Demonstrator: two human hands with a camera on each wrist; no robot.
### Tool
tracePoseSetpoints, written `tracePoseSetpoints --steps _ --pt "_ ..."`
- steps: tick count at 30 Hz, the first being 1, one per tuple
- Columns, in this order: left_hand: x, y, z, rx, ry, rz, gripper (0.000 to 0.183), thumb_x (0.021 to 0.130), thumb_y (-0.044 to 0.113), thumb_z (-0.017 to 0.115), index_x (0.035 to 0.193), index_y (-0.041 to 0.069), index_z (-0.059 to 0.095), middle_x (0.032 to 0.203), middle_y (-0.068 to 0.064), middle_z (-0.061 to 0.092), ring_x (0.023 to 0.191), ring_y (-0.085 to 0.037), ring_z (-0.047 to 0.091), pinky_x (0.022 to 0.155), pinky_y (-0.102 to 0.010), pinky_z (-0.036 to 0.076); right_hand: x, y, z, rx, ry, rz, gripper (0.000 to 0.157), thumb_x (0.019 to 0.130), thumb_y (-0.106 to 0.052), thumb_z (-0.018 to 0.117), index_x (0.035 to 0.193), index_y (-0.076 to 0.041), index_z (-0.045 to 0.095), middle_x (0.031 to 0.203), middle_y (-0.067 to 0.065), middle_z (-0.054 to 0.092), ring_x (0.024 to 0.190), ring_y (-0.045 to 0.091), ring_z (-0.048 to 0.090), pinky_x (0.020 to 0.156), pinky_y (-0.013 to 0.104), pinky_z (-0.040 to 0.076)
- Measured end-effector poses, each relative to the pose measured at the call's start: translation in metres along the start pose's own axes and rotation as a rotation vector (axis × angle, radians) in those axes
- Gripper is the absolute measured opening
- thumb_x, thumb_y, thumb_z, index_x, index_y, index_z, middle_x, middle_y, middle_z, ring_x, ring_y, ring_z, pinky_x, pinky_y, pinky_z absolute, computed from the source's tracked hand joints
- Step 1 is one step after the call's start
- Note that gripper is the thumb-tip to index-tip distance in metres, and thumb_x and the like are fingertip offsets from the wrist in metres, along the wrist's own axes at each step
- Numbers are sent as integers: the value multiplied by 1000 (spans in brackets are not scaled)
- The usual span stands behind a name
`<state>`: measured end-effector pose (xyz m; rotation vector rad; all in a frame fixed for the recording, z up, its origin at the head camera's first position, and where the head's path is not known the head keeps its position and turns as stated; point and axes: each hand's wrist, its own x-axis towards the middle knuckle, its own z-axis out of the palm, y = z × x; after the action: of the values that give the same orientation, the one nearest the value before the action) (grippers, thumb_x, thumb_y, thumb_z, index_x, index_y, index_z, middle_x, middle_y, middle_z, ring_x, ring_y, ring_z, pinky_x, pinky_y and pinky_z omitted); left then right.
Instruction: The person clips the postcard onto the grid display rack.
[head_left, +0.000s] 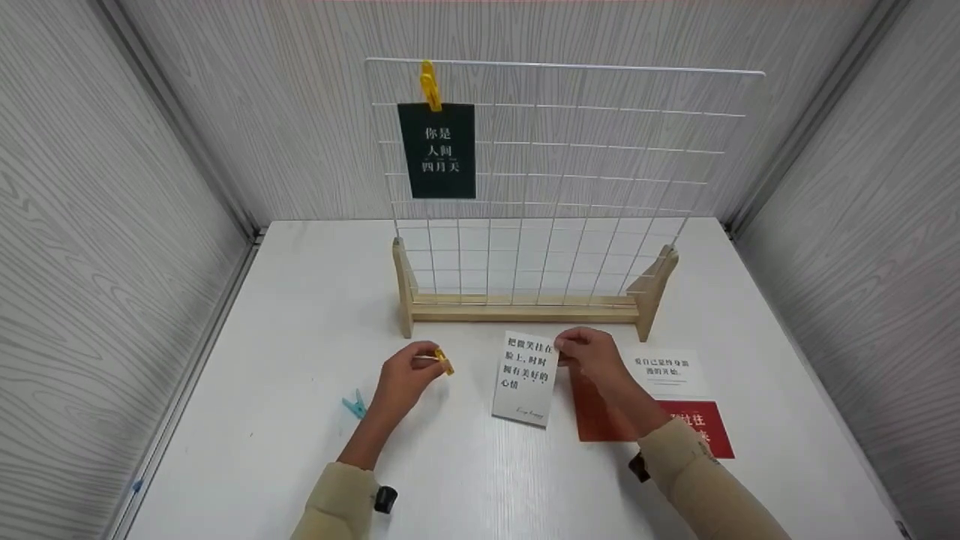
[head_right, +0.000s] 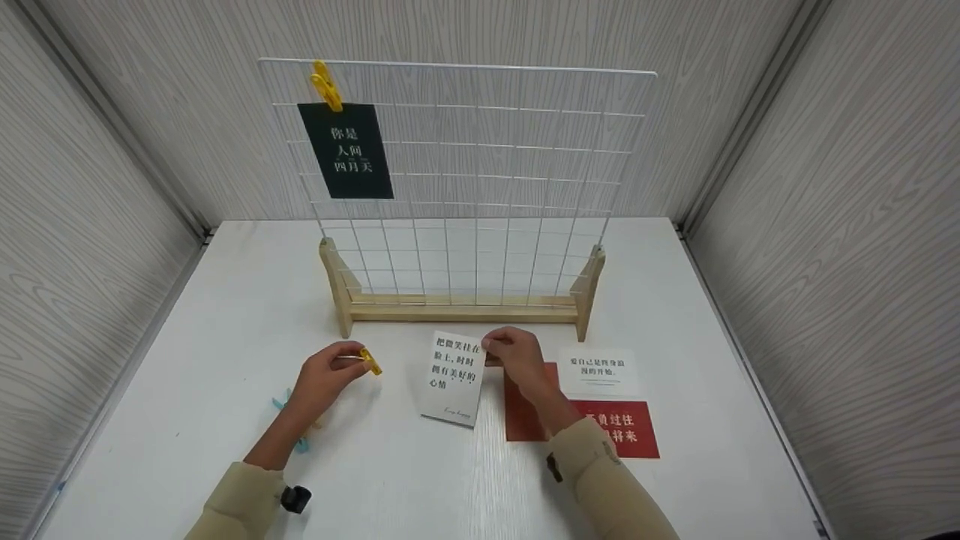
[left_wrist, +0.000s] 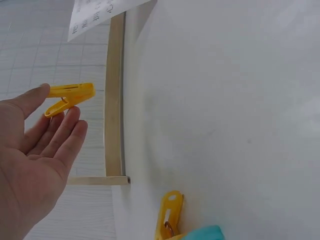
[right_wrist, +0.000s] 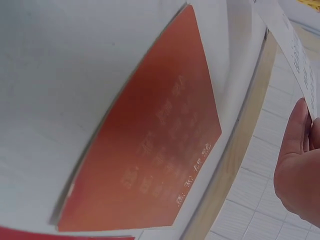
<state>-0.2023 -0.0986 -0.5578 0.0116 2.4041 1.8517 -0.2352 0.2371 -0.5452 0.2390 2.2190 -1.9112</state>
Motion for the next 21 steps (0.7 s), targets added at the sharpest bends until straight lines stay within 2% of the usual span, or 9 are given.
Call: tracePoseSetpoints --steps 5,10,17,21 --pt "7 15 3 -6 19 65 31 90 19 77 119 12 68 113 -5 70 104 -19 71 88 -33 59 -1 -6 -4 -28 -5 -44 20 97 -13 68 110 2 69 99 12 72 87 23 71 94 54 54" --pt "13 26 5 -21 10 106 33 91 19 76 122 12 68 114 -6 70 105 -19 70 88 -33 58 -3 -12 -8 -95 -17 -94 23 97 -21 69 111 -3 69 101 11 71 93 23 68 91 55 54" --pt "20 43 9 -60 -39 153 38 94 21 73 130 11 65 119 -7 69 109 -20 70 92 -33 57 -3 -25 -15 -113 -40 -199 20 98 -14 67 113 -1 68 104 14 68 94 24 69 82 36 60" --pt "23 52 11 -55 -74 205 43 94 19 72 134 7 63 120 -9 68 110 -21 69 91 -31 57 -1 -34 -20 -123 -43 -252 15 97 -10 67 109 -2 70 101 14 70 90 23 71 80 32 61"
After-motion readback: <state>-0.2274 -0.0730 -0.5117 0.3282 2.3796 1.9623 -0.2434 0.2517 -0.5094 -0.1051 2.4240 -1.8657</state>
